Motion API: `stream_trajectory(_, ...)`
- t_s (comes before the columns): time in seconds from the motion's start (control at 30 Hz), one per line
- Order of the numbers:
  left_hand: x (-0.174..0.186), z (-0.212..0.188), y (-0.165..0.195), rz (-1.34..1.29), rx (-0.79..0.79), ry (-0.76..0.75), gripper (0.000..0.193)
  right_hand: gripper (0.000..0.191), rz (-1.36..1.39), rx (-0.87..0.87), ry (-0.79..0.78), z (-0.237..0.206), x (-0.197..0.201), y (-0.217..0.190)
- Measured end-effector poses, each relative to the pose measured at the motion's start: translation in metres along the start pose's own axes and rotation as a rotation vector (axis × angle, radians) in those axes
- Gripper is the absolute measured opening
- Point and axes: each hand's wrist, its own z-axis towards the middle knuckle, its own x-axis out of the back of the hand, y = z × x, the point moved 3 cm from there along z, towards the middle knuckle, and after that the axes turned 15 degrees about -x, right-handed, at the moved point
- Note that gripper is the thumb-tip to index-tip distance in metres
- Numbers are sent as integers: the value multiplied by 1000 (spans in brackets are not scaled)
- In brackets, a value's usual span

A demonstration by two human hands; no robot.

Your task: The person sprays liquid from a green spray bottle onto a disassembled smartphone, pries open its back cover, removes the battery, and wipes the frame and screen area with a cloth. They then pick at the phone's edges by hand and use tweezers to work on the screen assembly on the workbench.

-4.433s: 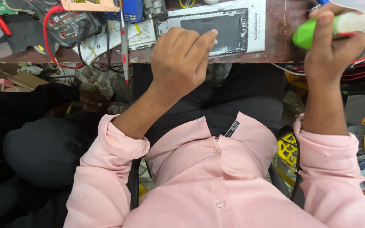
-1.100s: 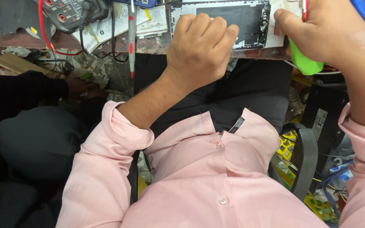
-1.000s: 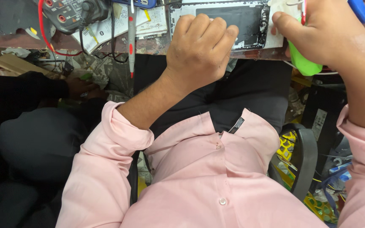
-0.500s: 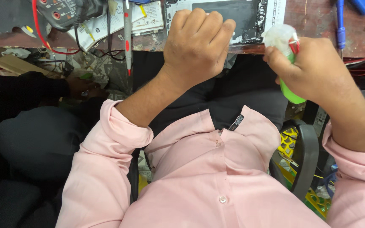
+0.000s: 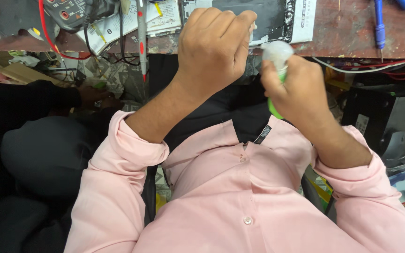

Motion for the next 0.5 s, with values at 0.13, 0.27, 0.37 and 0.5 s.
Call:
stream_trajectory(0.13,0,1,-1,-11,5,-1,14,21,60,23,131,-5,27,23)
stream_trajectory(0.27,1,1,-1,-12,3,-5,14,26,622,100,280,1,65,61)
stream_trajectory(0.37,0,2,1,-8,9,-9,16,27,654,197,420,18,80,80)
stream_trajectory(0.5,0,3,4,35,-3,-1,15,29,586,271,499,42,86,82)
